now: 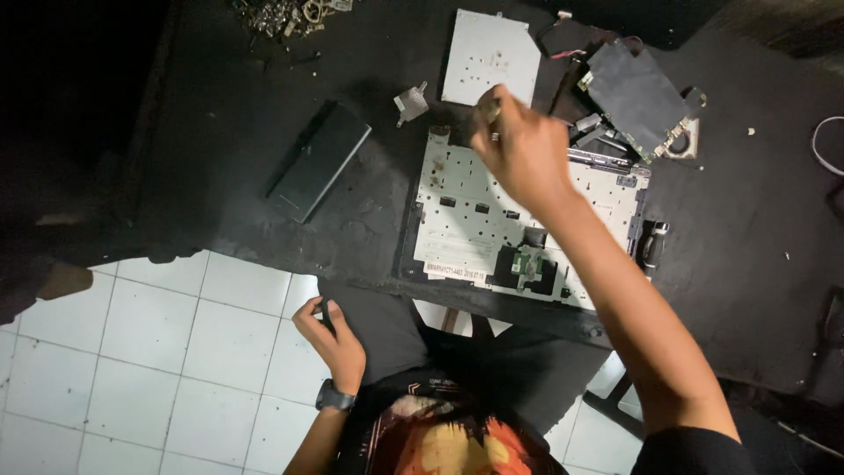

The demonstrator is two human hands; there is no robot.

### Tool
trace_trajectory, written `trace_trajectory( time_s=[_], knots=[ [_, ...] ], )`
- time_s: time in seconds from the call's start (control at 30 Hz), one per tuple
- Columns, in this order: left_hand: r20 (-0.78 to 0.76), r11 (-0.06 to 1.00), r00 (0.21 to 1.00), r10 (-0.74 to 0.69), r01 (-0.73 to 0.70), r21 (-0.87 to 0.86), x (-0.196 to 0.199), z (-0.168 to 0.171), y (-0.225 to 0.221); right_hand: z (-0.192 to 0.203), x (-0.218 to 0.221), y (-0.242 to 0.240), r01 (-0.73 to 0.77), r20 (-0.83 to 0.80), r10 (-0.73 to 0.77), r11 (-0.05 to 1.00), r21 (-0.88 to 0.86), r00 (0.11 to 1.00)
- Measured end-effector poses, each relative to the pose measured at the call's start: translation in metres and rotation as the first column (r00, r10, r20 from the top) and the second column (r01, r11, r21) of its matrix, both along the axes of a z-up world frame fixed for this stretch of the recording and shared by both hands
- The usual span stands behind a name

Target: Disassembling a laptop chassis, removing screws with a screwdriver, and cleaning internal parts with a brush.

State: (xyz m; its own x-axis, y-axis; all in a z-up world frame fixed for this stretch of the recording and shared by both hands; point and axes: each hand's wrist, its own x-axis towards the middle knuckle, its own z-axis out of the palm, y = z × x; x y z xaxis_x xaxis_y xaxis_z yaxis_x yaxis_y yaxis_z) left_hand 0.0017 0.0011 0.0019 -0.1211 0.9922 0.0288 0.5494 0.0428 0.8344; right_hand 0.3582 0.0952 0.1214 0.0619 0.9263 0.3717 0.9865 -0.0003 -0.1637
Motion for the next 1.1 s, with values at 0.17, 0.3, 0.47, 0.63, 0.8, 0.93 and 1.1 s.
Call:
trace_trajectory(
  time_s=[0.17,0.3,0.47,0.63,0.8,0.93,1.1],
  knots=[
    [-0.016,1.000,1.000,-0.002,0.002,0.014,0.001,-0.002,-0.001,-0.012,0.012,-0.007,0.107,-0.043,-0.108,0.994,-0.017,0.993],
    [-0.009,1.000,1.000,-0.002,0.002,0.023,0.000,-0.004,-0.001,-0.011,0.021,-0.016,0.029,-0.394,-0.047,0.998,-0.053,0.918],
    [-0.014,0.999,1.000,-0.009,0.009,0.042,0.000,-0.003,-0.001,-0.011,0.038,-0.029,0.086,-0.151,-0.071,0.992,0.094,0.986],
    [0.001,0.999,1.000,-0.001,0.001,0.032,0.002,0.000,-0.001,0.003,0.038,-0.029,0.052,-0.250,-0.093,0.985,-0.164,0.964],
    [0.015,0.999,1.000,0.012,-0.012,0.033,0.004,0.003,0.000,0.005,0.059,-0.048,0.016,-0.434,-0.068,0.992,-0.123,0.899],
    [0.018,1.000,1.000,0.011,-0.011,0.021,0.006,0.004,-0.001,0.000,0.077,-0.065,0.150,-0.113,-0.162,0.983,-0.104,0.980],
    [0.018,0.999,1.000,-0.008,0.007,0.043,0.007,0.004,-0.001,0.004,0.092,-0.082,0.147,-0.105,-0.167,0.973,-0.176,0.980]
  ],
)
